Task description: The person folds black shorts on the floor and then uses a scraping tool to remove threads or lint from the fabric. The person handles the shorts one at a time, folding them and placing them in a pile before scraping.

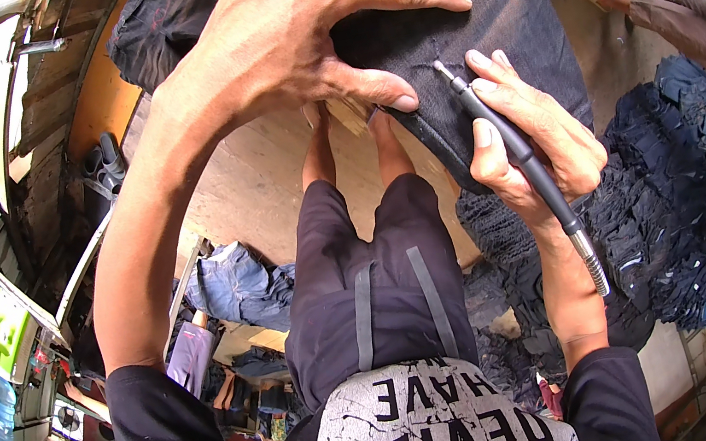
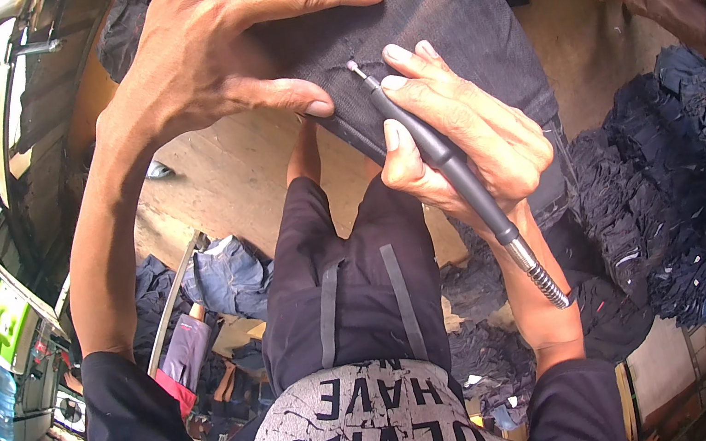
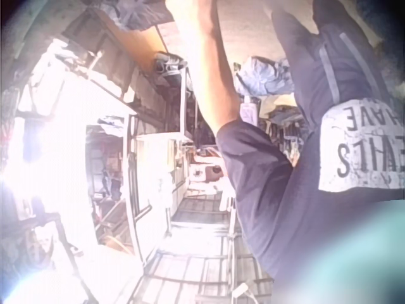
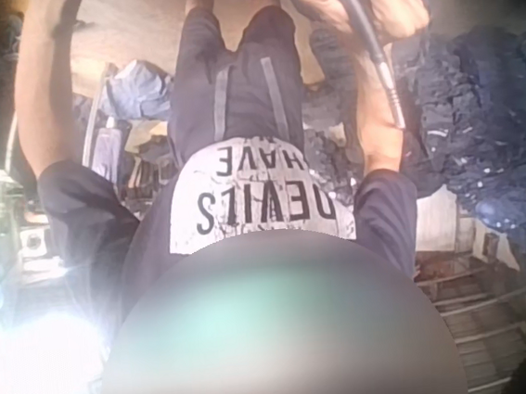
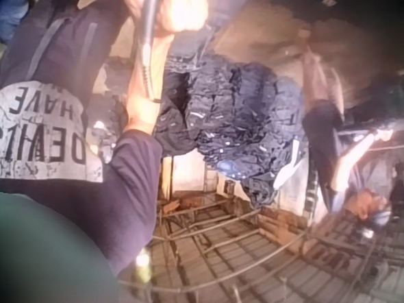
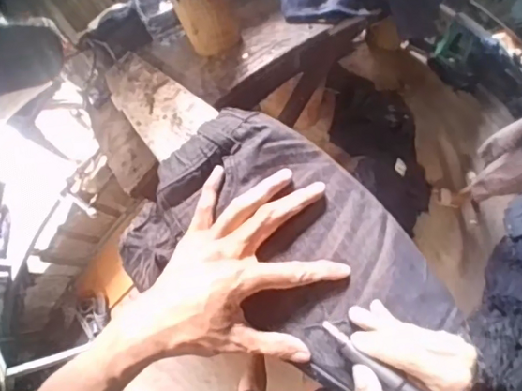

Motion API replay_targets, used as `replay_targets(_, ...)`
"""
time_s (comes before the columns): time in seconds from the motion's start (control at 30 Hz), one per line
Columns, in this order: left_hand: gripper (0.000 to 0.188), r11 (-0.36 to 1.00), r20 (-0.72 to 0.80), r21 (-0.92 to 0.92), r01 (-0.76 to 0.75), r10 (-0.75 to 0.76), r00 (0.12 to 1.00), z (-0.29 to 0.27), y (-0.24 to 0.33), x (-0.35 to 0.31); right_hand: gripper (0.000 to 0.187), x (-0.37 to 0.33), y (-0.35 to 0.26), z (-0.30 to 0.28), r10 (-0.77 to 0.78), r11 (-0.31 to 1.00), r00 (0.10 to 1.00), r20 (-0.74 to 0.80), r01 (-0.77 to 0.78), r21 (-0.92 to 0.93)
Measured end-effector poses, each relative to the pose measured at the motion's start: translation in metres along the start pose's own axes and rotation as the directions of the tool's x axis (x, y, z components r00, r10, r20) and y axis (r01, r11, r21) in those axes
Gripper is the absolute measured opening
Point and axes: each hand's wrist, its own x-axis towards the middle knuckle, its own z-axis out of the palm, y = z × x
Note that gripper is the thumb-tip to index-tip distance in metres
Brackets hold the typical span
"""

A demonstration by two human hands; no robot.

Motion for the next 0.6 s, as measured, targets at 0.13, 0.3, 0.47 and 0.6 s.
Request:
replay_targets(0.13,0.081,0.999,-0.002,-0.043,0.001,-0.001,1.0,0.0022,-0.0016,-0.0008,0.029,-0.006,-0.0027,-0.0007,0.014,1.0,1.0,-0.026,-0.014,0.011)
replay_targets(0.3,0.08,0.999,-0.041,-0.034,-0.008,0.007,0.999,0.0025,0.0001,-0.0012,0.029,-0.0076,-0.0024,0.0007,0.016,1.0,1.0,-0.005,-0.016,0.016)
replay_targets(0.47,0.081,0.997,0.057,-0.038,0.06,-0.058,0.997,-0.0008,0.002,-0.0008,0.029,-0.0072,-0.0019,0.0002,0.007,1.0,1.0,0.008,-0.007,0.001)
replay_targets(0.6,0.082,0.997,0.063,-0.042,0.071,-0.068,0.996,-0.0016,0.0039,0.0003,0.03,-0.0071,-0.0009,-0.0002,-0.001,1.0,1.0,0.0,0.001,0.022)
